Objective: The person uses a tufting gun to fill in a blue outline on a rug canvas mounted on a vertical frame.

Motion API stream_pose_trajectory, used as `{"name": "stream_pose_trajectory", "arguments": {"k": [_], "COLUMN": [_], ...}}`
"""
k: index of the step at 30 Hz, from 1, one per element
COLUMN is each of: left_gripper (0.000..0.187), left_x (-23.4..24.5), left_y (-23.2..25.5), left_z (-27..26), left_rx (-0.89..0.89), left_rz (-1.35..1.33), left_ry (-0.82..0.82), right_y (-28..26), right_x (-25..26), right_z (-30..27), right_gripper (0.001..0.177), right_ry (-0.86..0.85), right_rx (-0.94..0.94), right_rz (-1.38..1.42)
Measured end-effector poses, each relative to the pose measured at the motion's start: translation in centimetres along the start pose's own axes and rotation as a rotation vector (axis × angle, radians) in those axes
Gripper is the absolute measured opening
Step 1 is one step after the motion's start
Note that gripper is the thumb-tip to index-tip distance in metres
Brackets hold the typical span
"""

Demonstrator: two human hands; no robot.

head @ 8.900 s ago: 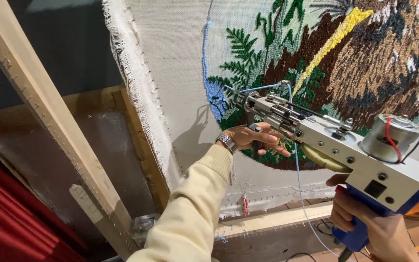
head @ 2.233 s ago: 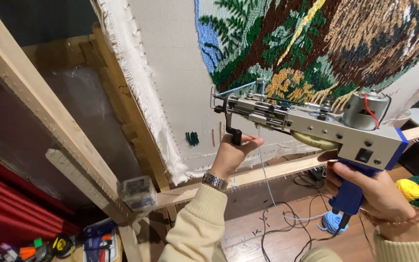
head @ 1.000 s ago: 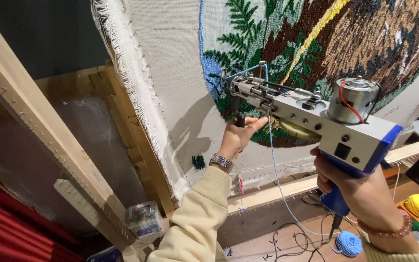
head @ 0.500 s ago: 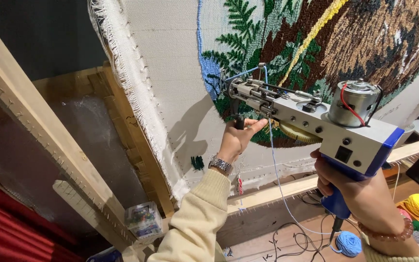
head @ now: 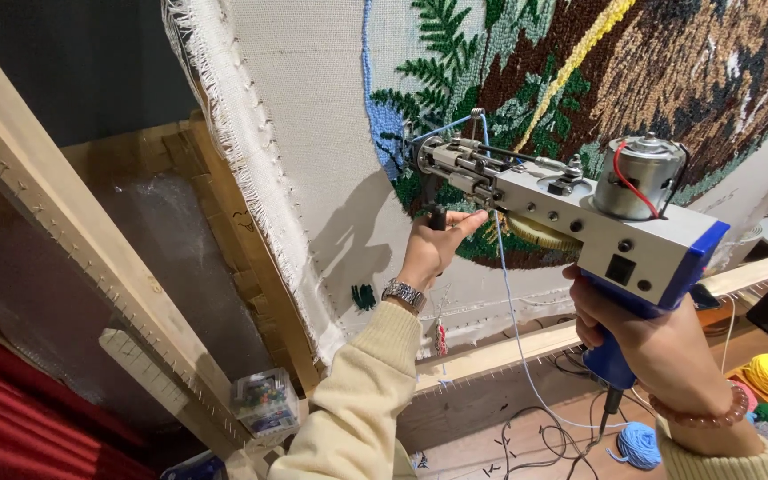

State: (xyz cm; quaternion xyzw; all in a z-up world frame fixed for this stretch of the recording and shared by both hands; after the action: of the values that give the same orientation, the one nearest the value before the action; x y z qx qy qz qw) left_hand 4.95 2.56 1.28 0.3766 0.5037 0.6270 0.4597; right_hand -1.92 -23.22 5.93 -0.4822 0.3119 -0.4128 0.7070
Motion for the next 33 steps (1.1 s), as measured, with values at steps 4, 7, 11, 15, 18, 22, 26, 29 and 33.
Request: {"name": "stream_pose_trajectory", "arguments": {"k": [4,7,11,15,18,22,26,29,33], "left_gripper": [0.025,0.027,0.029,0.030,0.027,0.019,0.020,0.024,0.024], "left_x": [0.5,0.8,0.9,1.3,1.6,1.9,2.1,2.5,2.2], "left_y": [-1.2,-0.7,0.3,-0.6,-1.2,-2.7,-2.7,-3.7,-0.9], "left_z": [1.5,2.2,2.1,3.6,4.6,6.3,6.8,7.8,6.5], "left_rx": [0.016,-0.016,0.116,0.116,0.113,0.167,0.128,0.133,0.071], "left_rz": [0.006,-0.007,-0.002,-0.005,0.009,0.022,-0.010,0.053,-0.033], "left_ry": [0.021,0.029,0.040,0.021,-0.001,0.012,0.029,0.038,0.109], "right_y": [-0.2,-0.1,0.9,1.0,0.6,0.9,1.6,2.4,2.2], "right_x": [-0.4,-0.6,-0.2,-0.9,-1.5,-1.4,-1.1,-0.7,-0.6], "right_z": [0.5,1.5,2.5,2.9,3.2,4.0,4.4,4.7,4.9], "right_gripper": [0.027,0.018,0.024,0.023,0.026,0.024,0.025,0.025,0.026], "right_ry": [0.046,-0.014,0.011,0.029,0.047,0.034,0.023,0.039,0.058], "right_rx": [-0.012,0.011,-0.067,-0.077,-0.088,-0.047,-0.034,-0.076,-0.095], "right_rz": [-0.009,-0.120,-0.147,-0.315,-0.310,-0.326,-0.317,-0.280,-0.272]}}
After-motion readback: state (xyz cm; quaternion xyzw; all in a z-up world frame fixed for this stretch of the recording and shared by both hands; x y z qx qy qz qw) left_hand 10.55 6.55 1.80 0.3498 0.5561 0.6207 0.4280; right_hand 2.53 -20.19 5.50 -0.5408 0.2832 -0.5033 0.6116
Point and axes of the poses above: each hand's wrist, its own z-axis towards the middle knuckle, its own x-axis out of the back of the hand, y = z × x, the point moved 5 cm from there along z, towards the middle knuckle, and after that the axes turned 6 degrees about -y, right-handed, at the moved point
